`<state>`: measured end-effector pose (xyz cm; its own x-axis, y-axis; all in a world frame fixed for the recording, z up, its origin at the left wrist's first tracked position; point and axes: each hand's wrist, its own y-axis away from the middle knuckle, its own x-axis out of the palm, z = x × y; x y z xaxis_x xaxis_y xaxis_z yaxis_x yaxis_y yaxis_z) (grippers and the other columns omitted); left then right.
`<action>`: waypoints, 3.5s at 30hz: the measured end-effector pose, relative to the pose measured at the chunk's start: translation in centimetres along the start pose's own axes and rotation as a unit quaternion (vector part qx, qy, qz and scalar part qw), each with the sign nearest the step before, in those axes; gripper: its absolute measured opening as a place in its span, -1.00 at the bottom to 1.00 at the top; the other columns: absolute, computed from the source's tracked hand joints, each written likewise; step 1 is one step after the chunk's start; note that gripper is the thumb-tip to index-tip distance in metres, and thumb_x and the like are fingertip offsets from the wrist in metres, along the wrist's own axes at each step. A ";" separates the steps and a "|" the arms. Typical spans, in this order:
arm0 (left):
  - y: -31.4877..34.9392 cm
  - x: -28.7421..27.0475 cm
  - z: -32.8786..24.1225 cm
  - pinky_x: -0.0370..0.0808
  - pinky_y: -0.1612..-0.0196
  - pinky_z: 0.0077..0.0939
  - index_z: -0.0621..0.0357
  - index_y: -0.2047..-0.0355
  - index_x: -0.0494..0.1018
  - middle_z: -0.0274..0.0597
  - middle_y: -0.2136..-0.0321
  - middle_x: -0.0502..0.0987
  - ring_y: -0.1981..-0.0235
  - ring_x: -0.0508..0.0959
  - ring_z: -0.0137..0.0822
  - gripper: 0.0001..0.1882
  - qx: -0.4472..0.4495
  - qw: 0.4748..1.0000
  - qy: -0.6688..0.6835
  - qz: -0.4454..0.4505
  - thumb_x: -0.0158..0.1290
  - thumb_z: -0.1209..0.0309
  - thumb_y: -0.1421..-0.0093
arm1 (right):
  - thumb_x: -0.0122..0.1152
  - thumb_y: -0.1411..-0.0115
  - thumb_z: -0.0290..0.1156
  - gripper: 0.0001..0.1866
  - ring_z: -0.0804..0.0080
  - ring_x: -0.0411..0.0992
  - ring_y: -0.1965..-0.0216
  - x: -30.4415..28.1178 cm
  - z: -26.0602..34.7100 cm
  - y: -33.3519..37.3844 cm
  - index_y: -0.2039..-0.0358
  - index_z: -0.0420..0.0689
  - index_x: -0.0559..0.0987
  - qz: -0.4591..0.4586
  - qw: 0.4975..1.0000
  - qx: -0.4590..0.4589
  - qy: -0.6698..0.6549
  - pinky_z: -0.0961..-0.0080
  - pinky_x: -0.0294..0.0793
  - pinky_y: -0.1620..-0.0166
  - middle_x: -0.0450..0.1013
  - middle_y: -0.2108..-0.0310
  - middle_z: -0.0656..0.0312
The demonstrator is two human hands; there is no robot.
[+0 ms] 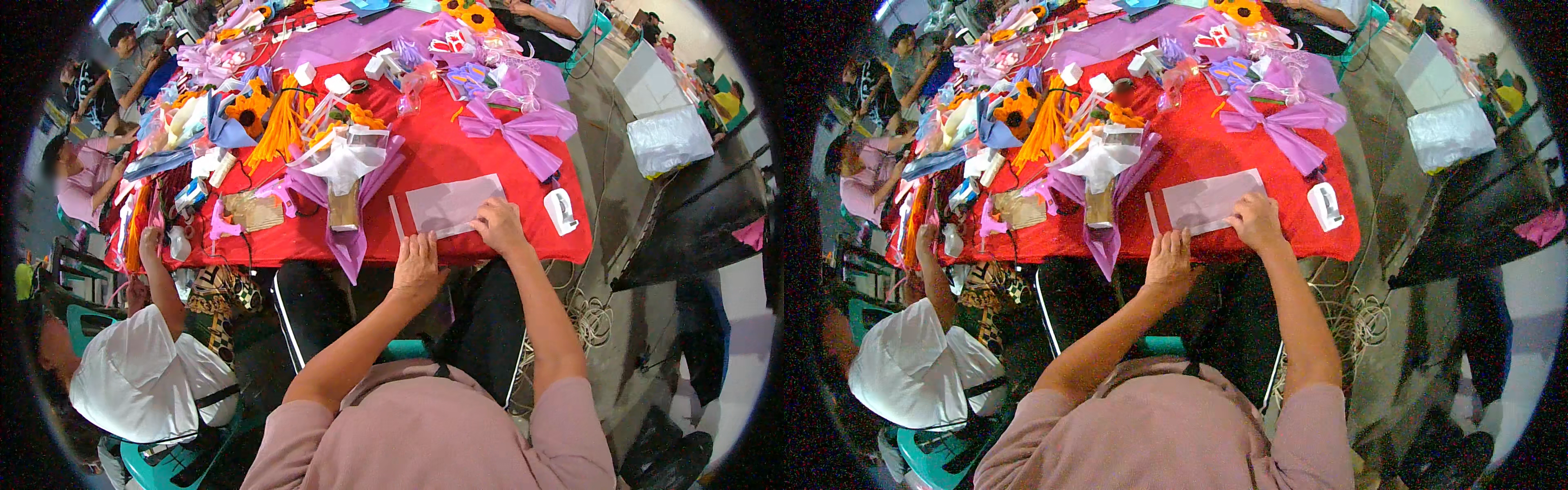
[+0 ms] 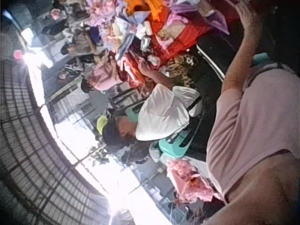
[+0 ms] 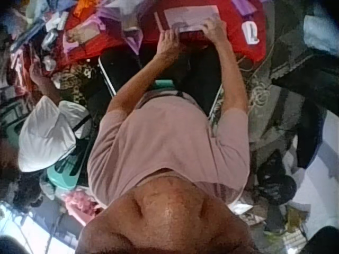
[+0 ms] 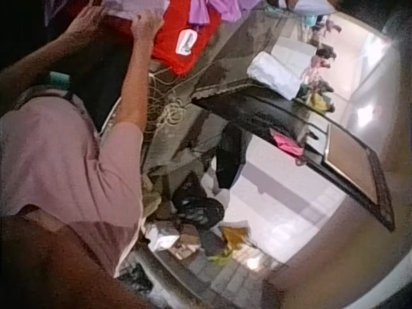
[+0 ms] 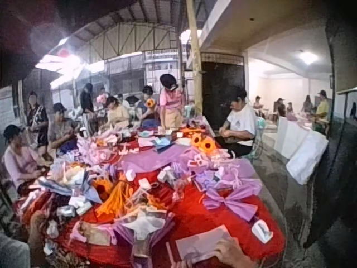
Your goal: The person folds purple and white tissue paper into layers and secures them with adhesive tape to assemble a small decorative bouquet.
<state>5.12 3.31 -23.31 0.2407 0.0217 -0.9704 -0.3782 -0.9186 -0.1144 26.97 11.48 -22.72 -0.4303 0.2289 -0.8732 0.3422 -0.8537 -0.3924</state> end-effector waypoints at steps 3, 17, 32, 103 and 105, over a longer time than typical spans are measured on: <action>0.1 -0.2 -1.0 0.04 -0.29 -0.01 0.28 -0.27 0.06 0.21 -0.12 0.20 -0.19 0.19 0.12 -0.12 -0.004 0.999 -0.038 0.016 0.10 0.00 -0.10 | 0.35 0.10 -0.26 -0.80 0.24 0.39 0.21 -0.1 -0.3 0.6 0.60 -0.06 0.51 -0.011 1.000 0.021 0.019 0.16 0.28 0.15 0.43 0.40 0.28; -0.2 -0.7 -2.2 0.00 -0.31 0.07 0.28 -0.29 0.03 0.29 -0.21 0.08 -0.26 0.05 0.26 -0.08 -0.022 0.997 -0.043 0.055 0.11 -0.03 -0.08 | 0.38 0.15 -0.41 -0.80 0.05 0.40 0.33 0.5 -2.5 2.3 0.65 -0.15 0.48 -0.090 0.992 0.056 -0.073 0.16 0.35 0.21 0.42 0.49 0.13; -0.8 0.1 -2.2 0.01 -0.31 0.11 0.35 -0.26 0.01 0.18 -0.29 0.03 -0.31 0.00 0.26 0.00 -0.006 0.999 -0.013 0.030 0.21 0.00 0.00 | 0.39 0.08 -0.26 -0.79 0.15 0.37 0.10 -2.2 -2.2 2.5 0.59 -0.10 0.58 0.000 0.977 0.211 0.021 -0.02 0.31 0.06 0.48 0.29 0.25; -0.6 1.4 -0.9 0.04 -0.27 0.17 0.10 -0.28 0.09 0.14 -0.26 0.09 -0.25 0.10 0.27 -0.34 0.014 0.997 -0.070 0.010 -0.06 0.35 -0.15 | 0.11 0.00 -0.43 -0.92 0.24 0.41 0.29 -0.3 4.0 -4.6 0.43 -0.07 0.50 0.053 0.975 -0.208 0.062 0.25 0.27 0.25 0.41 0.43 0.22; -0.5 1.8 -0.9 0.04 -0.27 0.18 0.08 -0.29 0.09 0.14 -0.24 0.12 -0.24 0.12 0.27 -0.33 0.013 0.998 -0.066 -0.001 -0.05 0.35 -0.14 | 0.09 -0.04 -0.40 -0.89 0.24 0.39 0.31 0.6 4.3 -2.8 0.40 -0.07 0.52 0.021 0.980 -0.192 0.049 0.26 0.27 0.25 0.39 0.43 0.23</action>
<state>6.57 3.47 -24.85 0.1217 0.0772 -0.9896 -0.4019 -0.9078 -0.1202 22.17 11.99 -20.94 -0.3343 0.2573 -0.9067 0.6553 -0.6279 -0.4198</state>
